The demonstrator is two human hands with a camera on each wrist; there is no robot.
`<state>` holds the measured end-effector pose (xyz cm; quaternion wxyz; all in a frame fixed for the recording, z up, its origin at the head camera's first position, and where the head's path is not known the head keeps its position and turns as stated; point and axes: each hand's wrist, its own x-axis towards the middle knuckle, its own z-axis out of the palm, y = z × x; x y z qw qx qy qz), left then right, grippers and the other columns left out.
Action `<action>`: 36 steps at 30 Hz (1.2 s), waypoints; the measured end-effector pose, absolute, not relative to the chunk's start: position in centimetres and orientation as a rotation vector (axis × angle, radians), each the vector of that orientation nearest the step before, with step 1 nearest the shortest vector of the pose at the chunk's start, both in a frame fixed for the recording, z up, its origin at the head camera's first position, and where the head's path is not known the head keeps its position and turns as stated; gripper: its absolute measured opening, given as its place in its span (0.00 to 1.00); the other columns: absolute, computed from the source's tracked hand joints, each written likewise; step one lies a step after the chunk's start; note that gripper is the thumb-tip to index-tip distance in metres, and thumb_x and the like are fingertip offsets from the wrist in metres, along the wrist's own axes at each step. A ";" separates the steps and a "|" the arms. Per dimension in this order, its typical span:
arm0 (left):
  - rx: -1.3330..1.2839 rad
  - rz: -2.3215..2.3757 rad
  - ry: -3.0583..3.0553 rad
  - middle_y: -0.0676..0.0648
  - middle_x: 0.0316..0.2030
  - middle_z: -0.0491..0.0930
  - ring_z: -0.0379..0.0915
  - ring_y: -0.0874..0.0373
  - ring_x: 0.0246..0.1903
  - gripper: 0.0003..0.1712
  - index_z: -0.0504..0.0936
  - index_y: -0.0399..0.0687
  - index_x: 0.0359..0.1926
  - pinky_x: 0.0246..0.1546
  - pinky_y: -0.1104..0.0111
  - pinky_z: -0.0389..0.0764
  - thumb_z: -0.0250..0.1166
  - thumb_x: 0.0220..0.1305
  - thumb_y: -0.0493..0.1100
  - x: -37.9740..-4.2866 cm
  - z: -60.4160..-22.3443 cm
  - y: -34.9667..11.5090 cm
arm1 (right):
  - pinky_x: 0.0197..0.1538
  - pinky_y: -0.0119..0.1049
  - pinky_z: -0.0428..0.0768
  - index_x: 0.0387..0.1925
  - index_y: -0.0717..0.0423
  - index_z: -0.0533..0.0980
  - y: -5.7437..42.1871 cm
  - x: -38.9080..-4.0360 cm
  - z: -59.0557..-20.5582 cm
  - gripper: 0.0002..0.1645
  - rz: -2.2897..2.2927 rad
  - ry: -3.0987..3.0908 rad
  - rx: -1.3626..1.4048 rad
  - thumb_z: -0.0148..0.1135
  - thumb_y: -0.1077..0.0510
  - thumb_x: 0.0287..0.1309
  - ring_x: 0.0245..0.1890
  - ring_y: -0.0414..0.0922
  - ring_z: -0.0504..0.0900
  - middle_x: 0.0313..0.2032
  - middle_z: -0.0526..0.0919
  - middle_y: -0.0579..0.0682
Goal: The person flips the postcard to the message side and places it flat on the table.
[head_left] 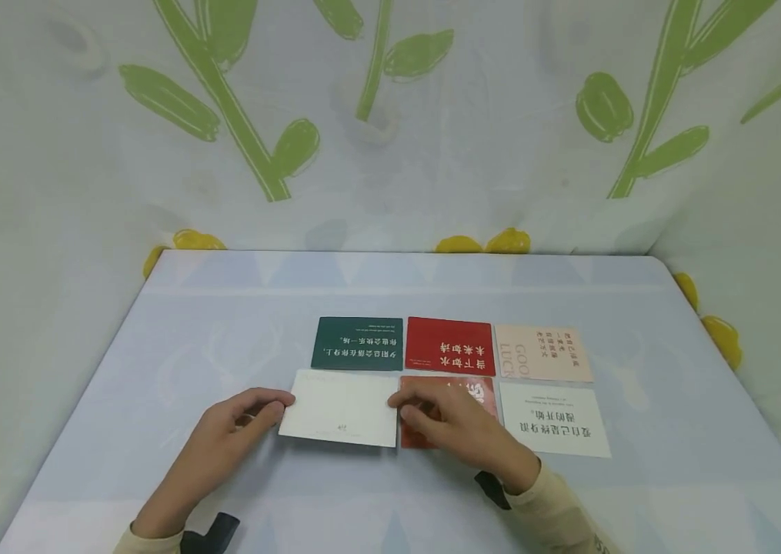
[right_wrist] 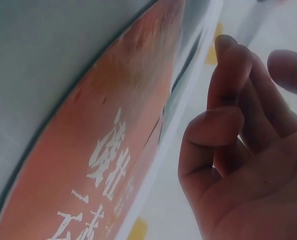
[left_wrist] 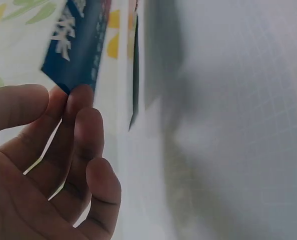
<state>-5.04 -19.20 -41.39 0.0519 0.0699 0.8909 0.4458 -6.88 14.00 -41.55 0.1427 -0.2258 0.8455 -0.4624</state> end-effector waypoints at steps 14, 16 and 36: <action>0.402 0.833 3.053 0.61 0.41 0.82 0.72 0.66 0.35 0.19 0.85 0.55 0.52 0.36 0.65 0.78 0.76 0.59 0.44 -4.5 -42.4 -18.1 | 0.37 0.31 0.78 0.55 0.47 0.82 12.8 -6.3 -41.6 0.19 -1.009 2.631 -0.666 0.71 0.52 0.62 0.33 0.37 0.77 0.34 0.81 0.34; 0.402 0.767 3.068 0.61 0.39 0.81 0.71 0.66 0.34 0.19 0.86 0.54 0.51 0.36 0.65 0.77 0.76 0.58 0.46 -4.6 -42.6 -17.9 | 0.38 0.31 0.77 0.56 0.48 0.82 12.7 -6.2 -41.5 0.20 -0.945 2.639 -0.681 0.70 0.52 0.63 0.35 0.38 0.77 0.37 0.83 0.36; 0.455 0.646 3.139 0.60 0.32 0.77 0.64 0.66 0.28 0.16 0.87 0.53 0.46 0.30 0.66 0.69 0.77 0.56 0.45 -5.0 -43.0 -17.1 | 0.46 0.36 0.80 0.57 0.49 0.82 12.5 -6.1 -41.3 0.22 -0.784 2.692 -0.709 0.68 0.49 0.64 0.45 0.41 0.76 0.52 0.82 0.46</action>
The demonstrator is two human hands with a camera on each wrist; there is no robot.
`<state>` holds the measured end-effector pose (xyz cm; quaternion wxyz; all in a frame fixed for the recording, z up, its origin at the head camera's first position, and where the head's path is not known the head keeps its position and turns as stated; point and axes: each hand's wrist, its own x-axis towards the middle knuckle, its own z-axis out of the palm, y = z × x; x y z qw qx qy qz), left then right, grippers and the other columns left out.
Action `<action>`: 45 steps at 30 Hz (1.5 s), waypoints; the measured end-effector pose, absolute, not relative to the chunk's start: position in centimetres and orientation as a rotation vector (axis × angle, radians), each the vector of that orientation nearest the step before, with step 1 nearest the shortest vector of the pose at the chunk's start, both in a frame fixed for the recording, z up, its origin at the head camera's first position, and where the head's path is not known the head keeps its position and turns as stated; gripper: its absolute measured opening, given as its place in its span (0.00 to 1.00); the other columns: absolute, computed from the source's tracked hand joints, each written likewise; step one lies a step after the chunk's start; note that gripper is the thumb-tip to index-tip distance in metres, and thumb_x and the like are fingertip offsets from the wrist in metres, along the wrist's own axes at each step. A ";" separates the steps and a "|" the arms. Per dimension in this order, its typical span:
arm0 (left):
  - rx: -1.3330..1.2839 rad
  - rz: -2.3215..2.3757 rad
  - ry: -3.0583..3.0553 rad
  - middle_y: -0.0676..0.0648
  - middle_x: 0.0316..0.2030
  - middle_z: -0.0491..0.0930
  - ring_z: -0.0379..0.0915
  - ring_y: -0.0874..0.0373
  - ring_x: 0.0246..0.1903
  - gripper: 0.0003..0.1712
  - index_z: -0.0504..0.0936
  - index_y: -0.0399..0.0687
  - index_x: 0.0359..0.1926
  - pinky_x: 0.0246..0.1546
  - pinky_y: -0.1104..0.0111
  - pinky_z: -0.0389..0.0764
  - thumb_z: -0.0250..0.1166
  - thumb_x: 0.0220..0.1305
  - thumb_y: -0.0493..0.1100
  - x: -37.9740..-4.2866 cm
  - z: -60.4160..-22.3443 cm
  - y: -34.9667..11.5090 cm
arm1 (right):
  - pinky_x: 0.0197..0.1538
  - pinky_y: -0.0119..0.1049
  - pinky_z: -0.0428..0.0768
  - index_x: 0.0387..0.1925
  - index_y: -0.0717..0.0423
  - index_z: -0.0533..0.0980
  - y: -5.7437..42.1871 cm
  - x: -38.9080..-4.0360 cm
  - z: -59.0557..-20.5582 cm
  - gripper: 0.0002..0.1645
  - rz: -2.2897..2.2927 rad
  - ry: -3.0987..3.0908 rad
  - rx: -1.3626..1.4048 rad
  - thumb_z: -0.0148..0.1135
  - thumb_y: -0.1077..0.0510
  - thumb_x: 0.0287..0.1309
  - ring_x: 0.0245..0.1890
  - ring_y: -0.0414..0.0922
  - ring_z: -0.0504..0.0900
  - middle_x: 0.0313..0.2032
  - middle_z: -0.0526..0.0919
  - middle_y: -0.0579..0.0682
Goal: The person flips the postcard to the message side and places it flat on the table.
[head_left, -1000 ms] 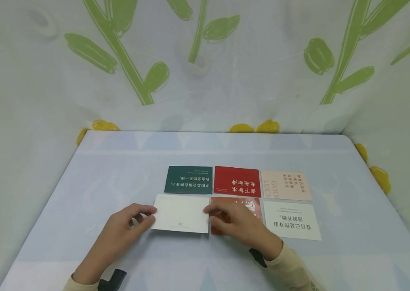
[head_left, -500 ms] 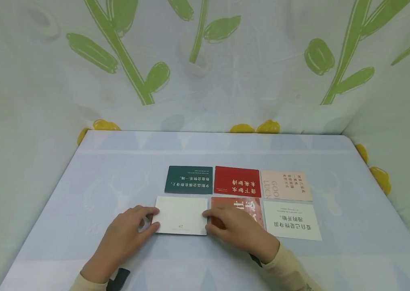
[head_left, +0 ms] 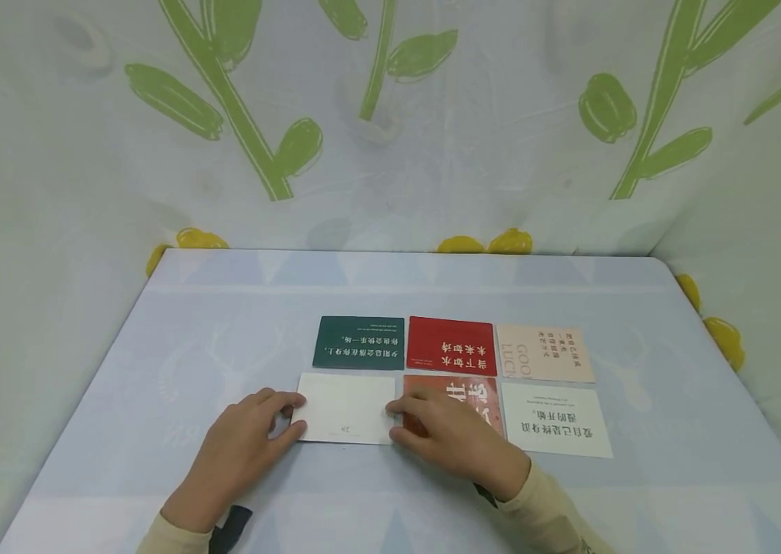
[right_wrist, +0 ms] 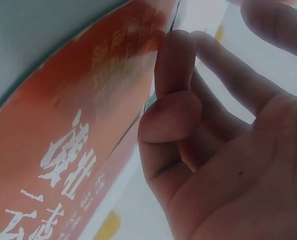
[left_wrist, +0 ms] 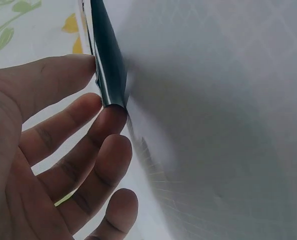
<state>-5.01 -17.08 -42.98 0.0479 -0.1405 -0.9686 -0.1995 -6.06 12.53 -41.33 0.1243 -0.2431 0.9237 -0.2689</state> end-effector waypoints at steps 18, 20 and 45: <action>-0.349 -0.614 -2.958 0.58 0.33 0.79 0.66 0.63 0.28 0.15 0.87 0.51 0.48 0.31 0.64 0.70 0.73 0.59 0.46 -5.4 -42.7 -17.3 | 0.44 0.34 0.80 0.58 0.47 0.81 13.5 -6.2 -40.8 0.20 -0.955 2.709 -0.725 0.68 0.51 0.65 0.41 0.39 0.78 0.43 0.82 0.39; -0.357 -0.623 -2.937 0.57 0.35 0.80 0.67 0.63 0.30 0.17 0.86 0.51 0.50 0.32 0.64 0.72 0.73 0.59 0.47 -5.5 -42.7 -17.3 | 0.47 0.36 0.81 0.59 0.46 0.80 13.9 -6.3 -40.5 0.21 -1.004 2.714 -0.700 0.68 0.52 0.65 0.44 0.39 0.79 0.47 0.82 0.38; -0.721 -0.768 -2.805 0.46 0.56 0.76 0.71 0.48 0.53 0.37 0.79 0.47 0.63 0.54 0.54 0.77 0.77 0.55 0.56 -7.7 -42.3 -11.7 | 0.55 0.53 0.79 0.71 0.46 0.68 22.2 -5.5 -39.6 0.42 -0.932 2.971 -0.444 0.75 0.48 0.58 0.61 0.49 0.71 0.64 0.75 0.47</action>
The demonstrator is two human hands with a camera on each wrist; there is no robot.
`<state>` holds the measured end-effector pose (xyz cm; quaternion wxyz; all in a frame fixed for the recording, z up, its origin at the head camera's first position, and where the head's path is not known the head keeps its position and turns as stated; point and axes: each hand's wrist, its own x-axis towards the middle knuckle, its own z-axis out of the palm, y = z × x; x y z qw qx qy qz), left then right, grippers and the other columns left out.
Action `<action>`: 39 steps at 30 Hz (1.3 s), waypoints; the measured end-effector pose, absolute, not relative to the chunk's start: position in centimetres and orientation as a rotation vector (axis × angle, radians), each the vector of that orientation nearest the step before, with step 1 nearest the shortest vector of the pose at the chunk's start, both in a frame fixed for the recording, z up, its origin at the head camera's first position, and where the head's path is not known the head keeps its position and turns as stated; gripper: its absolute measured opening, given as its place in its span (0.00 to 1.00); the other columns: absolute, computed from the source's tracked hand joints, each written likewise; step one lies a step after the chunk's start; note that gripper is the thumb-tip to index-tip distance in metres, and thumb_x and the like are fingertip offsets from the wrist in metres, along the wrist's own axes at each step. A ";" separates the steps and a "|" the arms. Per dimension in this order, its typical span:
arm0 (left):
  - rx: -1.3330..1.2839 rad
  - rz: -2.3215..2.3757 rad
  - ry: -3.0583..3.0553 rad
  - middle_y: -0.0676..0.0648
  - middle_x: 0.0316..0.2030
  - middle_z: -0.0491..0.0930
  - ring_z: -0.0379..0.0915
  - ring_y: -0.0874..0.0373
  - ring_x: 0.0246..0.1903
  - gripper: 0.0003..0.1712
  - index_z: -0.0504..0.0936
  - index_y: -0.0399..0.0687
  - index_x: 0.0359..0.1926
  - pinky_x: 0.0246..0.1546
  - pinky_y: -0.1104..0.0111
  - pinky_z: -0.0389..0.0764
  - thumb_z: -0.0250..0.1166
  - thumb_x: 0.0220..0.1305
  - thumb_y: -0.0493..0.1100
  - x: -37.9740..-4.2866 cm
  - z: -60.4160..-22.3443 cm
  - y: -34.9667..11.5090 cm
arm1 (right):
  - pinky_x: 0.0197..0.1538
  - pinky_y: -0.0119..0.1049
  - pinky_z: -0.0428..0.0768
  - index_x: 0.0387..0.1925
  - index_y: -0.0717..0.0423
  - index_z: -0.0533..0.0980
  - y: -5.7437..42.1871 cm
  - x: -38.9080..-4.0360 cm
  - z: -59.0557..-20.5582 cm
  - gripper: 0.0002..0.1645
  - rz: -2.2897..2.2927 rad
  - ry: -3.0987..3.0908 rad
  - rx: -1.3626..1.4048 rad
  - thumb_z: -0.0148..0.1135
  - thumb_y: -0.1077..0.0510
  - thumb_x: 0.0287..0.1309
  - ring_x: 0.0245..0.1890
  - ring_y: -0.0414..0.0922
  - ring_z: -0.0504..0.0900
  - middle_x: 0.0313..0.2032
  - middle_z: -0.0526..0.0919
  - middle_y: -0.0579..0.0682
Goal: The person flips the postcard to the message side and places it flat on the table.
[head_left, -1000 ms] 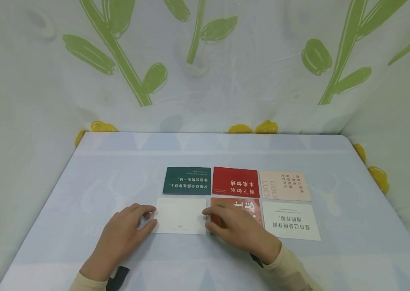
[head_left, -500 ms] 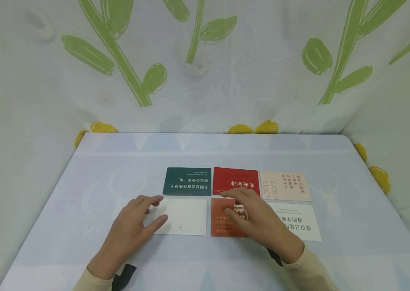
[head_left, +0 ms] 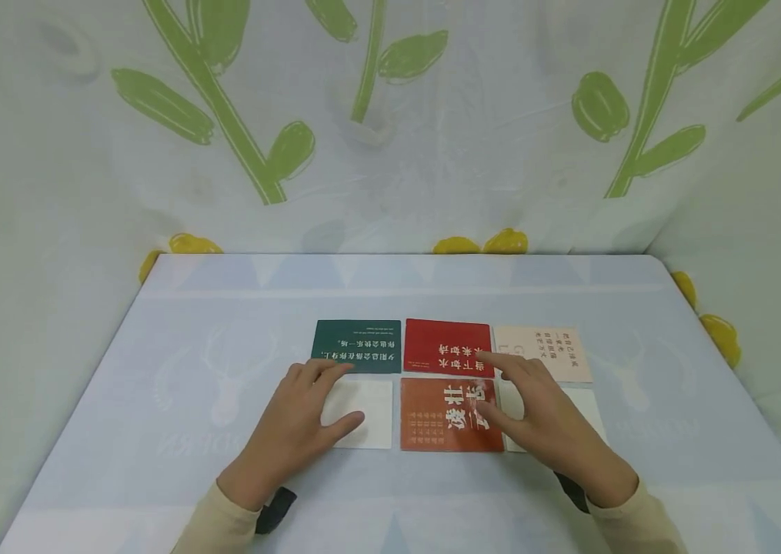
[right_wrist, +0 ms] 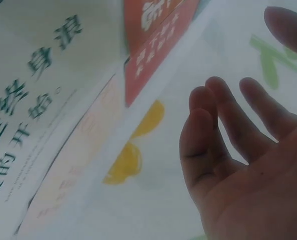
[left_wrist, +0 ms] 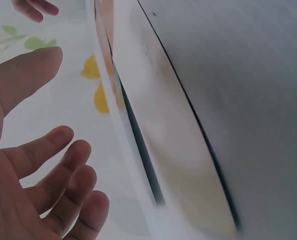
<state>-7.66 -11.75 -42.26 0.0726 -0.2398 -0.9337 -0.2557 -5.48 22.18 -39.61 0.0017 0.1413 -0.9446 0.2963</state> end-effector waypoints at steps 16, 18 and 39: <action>-1.025 -0.551 -2.805 0.48 0.55 0.79 0.70 0.53 0.51 0.43 0.79 0.45 0.63 0.55 0.62 0.76 0.78 0.52 0.61 -8.5 -43.5 -5.6 | 0.57 0.53 0.77 0.70 0.48 0.70 23.2 -4.5 -41.0 0.46 0.800 -3.118 0.458 0.80 0.48 0.50 0.59 0.49 0.73 0.62 0.77 0.49; -1.040 -0.541 -2.828 0.48 0.57 0.78 0.70 0.53 0.53 0.43 0.78 0.45 0.64 0.56 0.62 0.75 0.77 0.52 0.63 -8.5 -43.4 -5.1 | 0.56 0.53 0.77 0.70 0.47 0.69 23.2 -4.5 -41.2 0.47 0.797 -3.125 0.457 0.80 0.48 0.50 0.58 0.49 0.73 0.61 0.77 0.49; -1.089 -0.462 -2.879 0.46 0.60 0.78 0.69 0.52 0.52 0.44 0.76 0.43 0.65 0.54 0.61 0.75 0.75 0.55 0.63 -8.5 -43.4 -3.9 | 0.56 0.52 0.76 0.69 0.49 0.71 23.3 -4.7 -42.0 0.48 0.703 -3.093 0.526 0.82 0.47 0.46 0.55 0.49 0.72 0.60 0.78 0.49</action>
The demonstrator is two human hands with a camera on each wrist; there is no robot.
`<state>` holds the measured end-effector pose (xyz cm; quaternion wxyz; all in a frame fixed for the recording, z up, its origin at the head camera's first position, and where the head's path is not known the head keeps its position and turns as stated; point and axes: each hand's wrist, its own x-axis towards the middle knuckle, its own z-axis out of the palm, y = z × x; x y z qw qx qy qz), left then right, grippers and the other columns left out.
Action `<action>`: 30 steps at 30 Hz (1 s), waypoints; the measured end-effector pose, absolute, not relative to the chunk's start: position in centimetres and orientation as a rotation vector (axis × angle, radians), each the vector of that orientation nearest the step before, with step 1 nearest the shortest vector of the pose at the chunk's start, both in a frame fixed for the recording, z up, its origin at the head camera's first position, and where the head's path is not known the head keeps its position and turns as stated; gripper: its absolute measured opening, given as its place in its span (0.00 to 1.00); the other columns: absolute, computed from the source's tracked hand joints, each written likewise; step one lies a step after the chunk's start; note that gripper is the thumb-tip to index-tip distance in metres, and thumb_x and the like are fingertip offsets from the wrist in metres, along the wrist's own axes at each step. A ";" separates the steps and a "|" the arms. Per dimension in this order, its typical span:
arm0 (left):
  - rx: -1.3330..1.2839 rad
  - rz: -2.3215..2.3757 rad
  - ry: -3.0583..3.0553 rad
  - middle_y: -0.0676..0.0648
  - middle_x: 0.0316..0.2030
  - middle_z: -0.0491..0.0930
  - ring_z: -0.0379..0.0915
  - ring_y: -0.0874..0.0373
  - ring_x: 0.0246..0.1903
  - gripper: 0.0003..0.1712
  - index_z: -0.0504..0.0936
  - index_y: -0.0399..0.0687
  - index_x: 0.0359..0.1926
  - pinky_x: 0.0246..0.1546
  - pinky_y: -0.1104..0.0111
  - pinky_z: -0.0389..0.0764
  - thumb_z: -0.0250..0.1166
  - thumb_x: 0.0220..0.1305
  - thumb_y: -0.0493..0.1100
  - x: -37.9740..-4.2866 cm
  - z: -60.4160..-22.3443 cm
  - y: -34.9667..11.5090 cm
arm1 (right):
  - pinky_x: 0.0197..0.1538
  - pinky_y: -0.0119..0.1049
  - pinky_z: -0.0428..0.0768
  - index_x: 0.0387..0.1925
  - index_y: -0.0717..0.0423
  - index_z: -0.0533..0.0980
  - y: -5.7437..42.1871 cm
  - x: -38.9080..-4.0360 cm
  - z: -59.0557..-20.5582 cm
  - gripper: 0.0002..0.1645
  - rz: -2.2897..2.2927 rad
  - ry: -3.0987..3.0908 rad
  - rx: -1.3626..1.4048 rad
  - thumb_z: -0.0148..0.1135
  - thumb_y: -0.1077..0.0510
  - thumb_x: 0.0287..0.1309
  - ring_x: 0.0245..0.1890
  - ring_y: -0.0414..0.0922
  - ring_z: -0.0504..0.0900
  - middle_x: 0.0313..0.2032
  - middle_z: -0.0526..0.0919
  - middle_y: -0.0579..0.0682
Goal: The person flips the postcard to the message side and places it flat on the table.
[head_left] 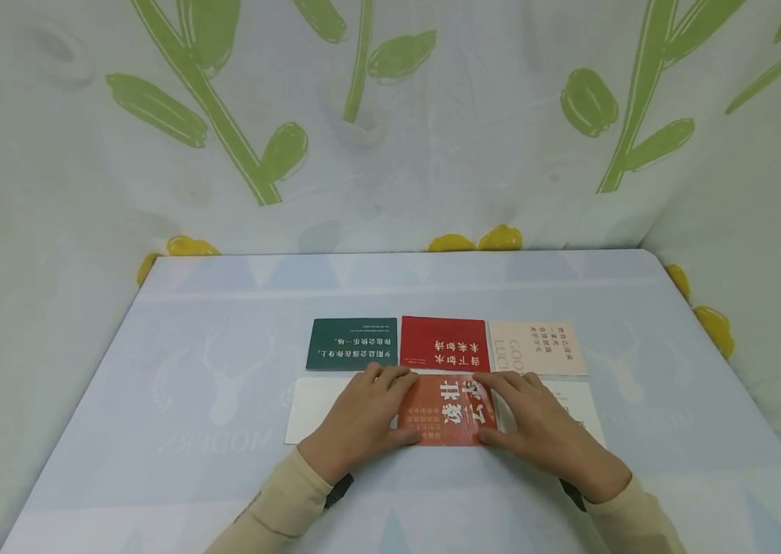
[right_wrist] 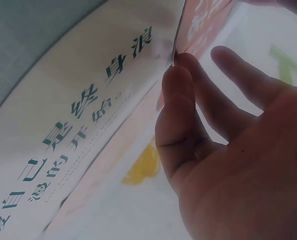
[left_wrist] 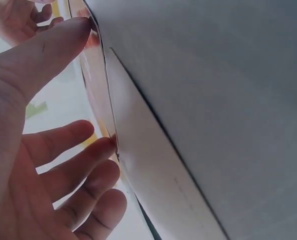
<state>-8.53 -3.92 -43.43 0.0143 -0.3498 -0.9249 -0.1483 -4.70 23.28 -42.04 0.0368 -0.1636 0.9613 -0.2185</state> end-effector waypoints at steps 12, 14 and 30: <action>-1.086 -0.516 -2.867 0.45 0.58 0.78 0.69 0.52 0.53 0.45 0.76 0.44 0.65 0.56 0.62 0.76 0.77 0.53 0.62 -8.4 -43.5 -4.1 | 0.52 0.50 0.78 0.67 0.50 0.73 22.9 -4.7 -42.1 0.49 -0.626 2.976 -0.539 0.83 0.45 0.43 0.53 0.49 0.71 0.61 0.76 0.50; -1.089 -0.523 -2.863 0.45 0.58 0.77 0.69 0.52 0.54 0.45 0.76 0.45 0.66 0.57 0.61 0.76 0.78 0.52 0.62 -8.4 -43.6 -4.1 | 0.52 0.50 0.78 0.67 0.51 0.73 22.9 -4.7 -42.1 0.48 -0.632 2.977 -0.547 0.83 0.45 0.44 0.53 0.49 0.71 0.62 0.76 0.51; -1.080 -0.431 -2.786 0.45 0.58 0.75 0.68 0.52 0.52 0.48 0.73 0.48 0.68 0.53 0.62 0.76 0.79 0.50 0.61 -8.0 -43.3 -3.7 | 0.38 0.41 0.80 0.68 0.58 0.70 23.5 -5.4 -40.9 0.42 -0.830 2.858 -0.163 0.76 0.49 0.56 0.43 0.48 0.77 0.55 0.81 0.53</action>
